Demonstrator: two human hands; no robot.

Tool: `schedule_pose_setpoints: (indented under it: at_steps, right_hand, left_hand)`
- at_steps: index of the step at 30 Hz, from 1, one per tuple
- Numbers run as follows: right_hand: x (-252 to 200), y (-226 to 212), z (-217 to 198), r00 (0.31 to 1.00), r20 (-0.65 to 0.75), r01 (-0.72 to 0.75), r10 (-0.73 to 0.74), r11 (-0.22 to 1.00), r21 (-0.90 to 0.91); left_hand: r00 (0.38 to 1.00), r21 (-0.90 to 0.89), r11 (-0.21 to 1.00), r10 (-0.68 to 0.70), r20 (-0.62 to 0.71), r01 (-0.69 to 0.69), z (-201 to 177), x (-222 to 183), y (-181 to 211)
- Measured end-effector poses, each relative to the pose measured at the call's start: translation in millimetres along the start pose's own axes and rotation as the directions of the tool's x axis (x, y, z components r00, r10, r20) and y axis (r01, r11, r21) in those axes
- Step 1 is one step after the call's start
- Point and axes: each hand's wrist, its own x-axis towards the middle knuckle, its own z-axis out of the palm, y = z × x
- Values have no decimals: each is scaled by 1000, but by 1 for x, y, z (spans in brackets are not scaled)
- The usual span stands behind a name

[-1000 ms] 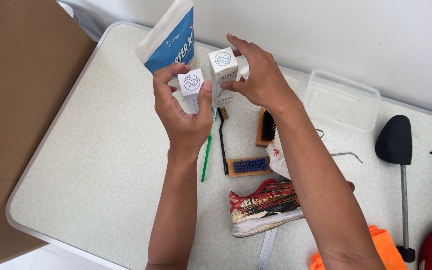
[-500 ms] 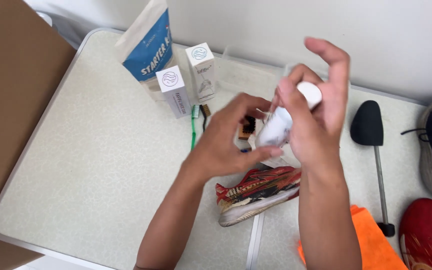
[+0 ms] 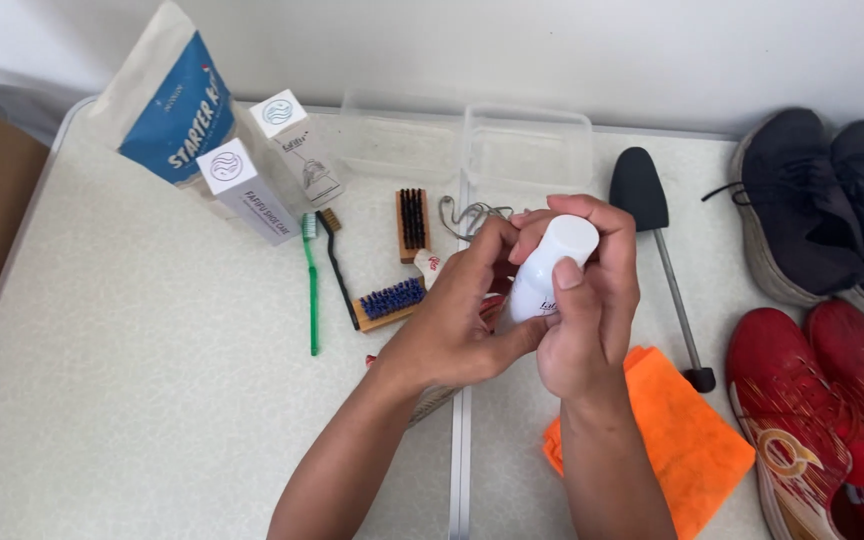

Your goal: Unlacing a sneaker and organizing cleaning brushes and solutions on a table in preparation for cleaning.

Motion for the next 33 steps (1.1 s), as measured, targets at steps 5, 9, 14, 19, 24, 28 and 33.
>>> schedule_pose_setpoints:
  at_steps: [5,9,14,19,24,28,33]
  right_hand:
    - [0,7,-11,999,-29,26,-27,999,-37]
    - [3,7,-8,1000,-24,17,-20,992,-129]
    - [14,13,-20,920,-98,-353,380,910,219]
    - [23,30,-33,825,-56,-460,562,726,512]
    - [25,32,-38,797,202,-511,569,814,-276]
    - [17,37,-25,742,247,-585,623,782,-215]
    - [11,92,-28,764,191,-611,616,598,519]
  left_hand:
    - [989,79,990,107,98,-115,10,1,-17]
    - [980,129,985,94,177,-118,10,0,-32]
    - [975,99,987,103,197,-125,7,0,-28]
    - [990,134,991,5,138,-24,1,1,-35]
    - [957,-48,990,118,-265,-135,-2,7,-39]
    - [936,-14,993,109,-336,-121,-7,7,-43]
    - [878,100,983,183,-443,-154,-8,10,-40]
